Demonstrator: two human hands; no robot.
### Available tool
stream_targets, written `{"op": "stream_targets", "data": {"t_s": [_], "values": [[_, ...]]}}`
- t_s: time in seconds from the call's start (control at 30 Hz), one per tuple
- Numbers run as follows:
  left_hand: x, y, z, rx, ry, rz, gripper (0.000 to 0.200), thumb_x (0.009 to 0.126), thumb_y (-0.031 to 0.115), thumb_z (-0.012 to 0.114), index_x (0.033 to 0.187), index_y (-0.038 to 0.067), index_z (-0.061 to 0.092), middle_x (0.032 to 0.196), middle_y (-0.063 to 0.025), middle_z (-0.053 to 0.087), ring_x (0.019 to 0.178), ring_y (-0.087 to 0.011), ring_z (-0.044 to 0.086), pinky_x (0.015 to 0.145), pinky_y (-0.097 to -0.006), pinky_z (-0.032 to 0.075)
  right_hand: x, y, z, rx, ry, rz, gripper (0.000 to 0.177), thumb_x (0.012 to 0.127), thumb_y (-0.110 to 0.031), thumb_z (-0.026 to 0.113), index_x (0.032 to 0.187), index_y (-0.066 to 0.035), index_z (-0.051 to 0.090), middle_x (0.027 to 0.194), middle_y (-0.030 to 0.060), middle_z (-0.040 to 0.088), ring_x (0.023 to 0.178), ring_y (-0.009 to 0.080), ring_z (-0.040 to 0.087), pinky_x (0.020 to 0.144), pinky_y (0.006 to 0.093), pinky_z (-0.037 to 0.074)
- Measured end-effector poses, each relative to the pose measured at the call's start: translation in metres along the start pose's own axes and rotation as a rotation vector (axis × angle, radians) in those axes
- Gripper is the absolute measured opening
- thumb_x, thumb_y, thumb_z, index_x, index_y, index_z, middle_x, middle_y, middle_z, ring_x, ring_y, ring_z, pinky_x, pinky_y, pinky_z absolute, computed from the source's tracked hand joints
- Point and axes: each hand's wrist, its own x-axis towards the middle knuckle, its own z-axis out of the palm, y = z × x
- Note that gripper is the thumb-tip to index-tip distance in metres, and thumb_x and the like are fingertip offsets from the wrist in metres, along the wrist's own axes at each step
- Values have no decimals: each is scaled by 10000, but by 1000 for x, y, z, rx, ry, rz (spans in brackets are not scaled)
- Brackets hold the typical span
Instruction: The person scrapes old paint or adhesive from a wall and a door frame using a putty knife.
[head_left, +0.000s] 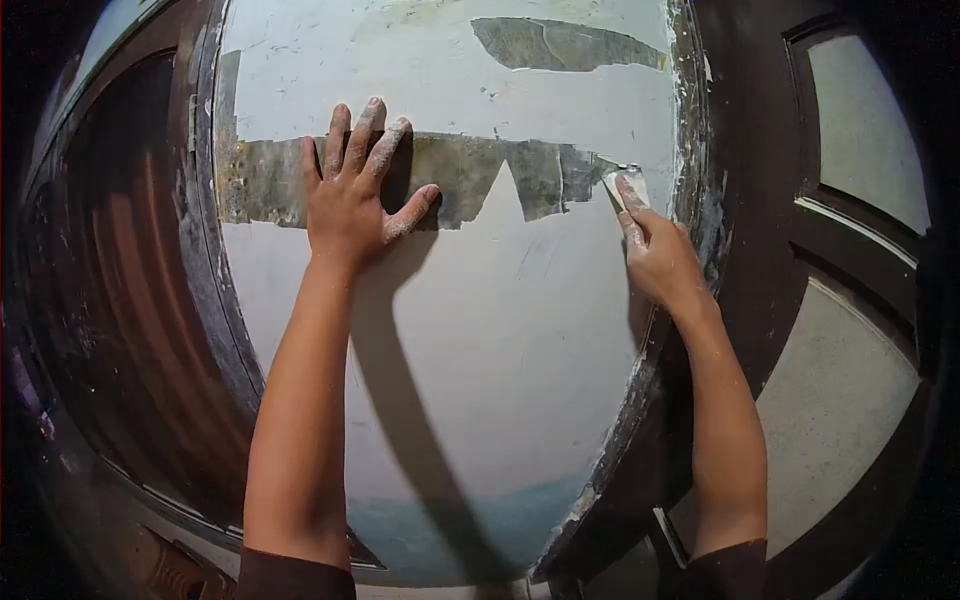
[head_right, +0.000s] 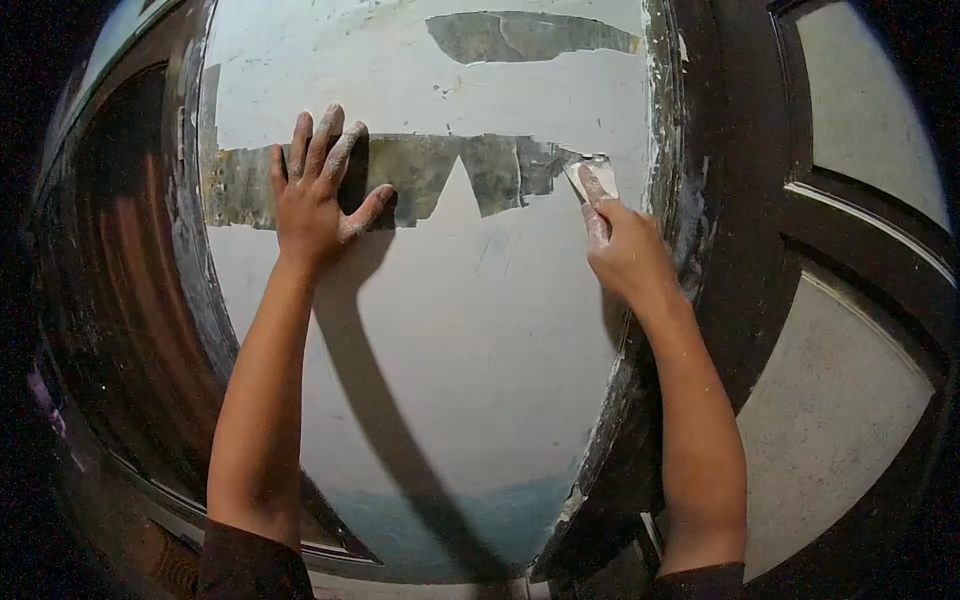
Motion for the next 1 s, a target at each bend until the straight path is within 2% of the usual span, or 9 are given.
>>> {"op": "stream_targets", "data": {"t_s": [0.27,0.4,0.57,0.73,0.8,0.83,0.87,0.93,1.0], "values": [[0,-1,0,6,-17,-4,755,859,667,688,1505,300,557,1668,0,390,1585,-297,249,1252,-634,145,6,12,7,97,42,-123,318,1030,-242,582,1190,4,707,998,330,695,947,518,672,837,492,533],[-1,-2,3,10,5,14,767,855,676,689,1509,299,554,1668,3,389,1581,-303,257,1251,-641,142,-2,4,2,44,7,-66,316,1028,-238,589,1219,-15,705,1007,324,694,939,517,667,841,495,536],[-1,-2,1,-20,-8,-1,765,854,673,693,1501,286,567,1665,6,399,1579,-303,264,1257,-627,129,1,7,5,25,22,-48,282,1025,-251,595,1104,-6,711,931,323,680,895,536,650,779,533,512],[0,0,-1,-22,-5,-7,757,844,658,706,1490,284,579,1656,6,415,1574,-301,280,1256,-619,136,5,4,2,36,-20,-65,290,1022,-247,598,1123,0,710,933,323,685,894,539,651,804,521,526],[0,-1,0,-9,14,8,758,839,659,709,1483,279,587,1646,5,431,1569,-303,291,1256,-616,142,6,9,2,0,-24,-85,343,1028,-218,604,1340,-93,668,880,317,652,744,446,629,746,448,506],[-1,-1,1,-6,13,6,761,838,662,707,1484,279,586,1647,5,430,1571,-302,288,1257,-613,138,3,9,3,-54,-9,-60,306,1031,-220,604,1241,-16,695,859,316,652,696,414,599,726,435,501],[-1,-1,2,0,12,7,763,838,665,706,1485,279,586,1648,5,429,1573,-300,284,1257,-611,134,2,8,2,-54,-11,-58,306,1031,-220,604,1241,-16,695,859,316,652,696,414,599,726,435,501],[-1,-1,1,-15,12,0,762,839,669,702,1485,281,586,1650,4,426,1576,-298,278,1258,-609,127,5,3,-2,-26,-42,-40,280,1022,-244,591,1152,-30,717,964,309,694,905,522,657,813,514,527],[-1,-1,2,-36,9,-3,761,840,673,699,1484,283,587,1652,3,423,1579,-295,272,1259,-607,119,4,4,0,-21,-63,-21,282,1019,-247,593,1169,-41,713,980,299,697,914,517,660,813,518,524]]}}
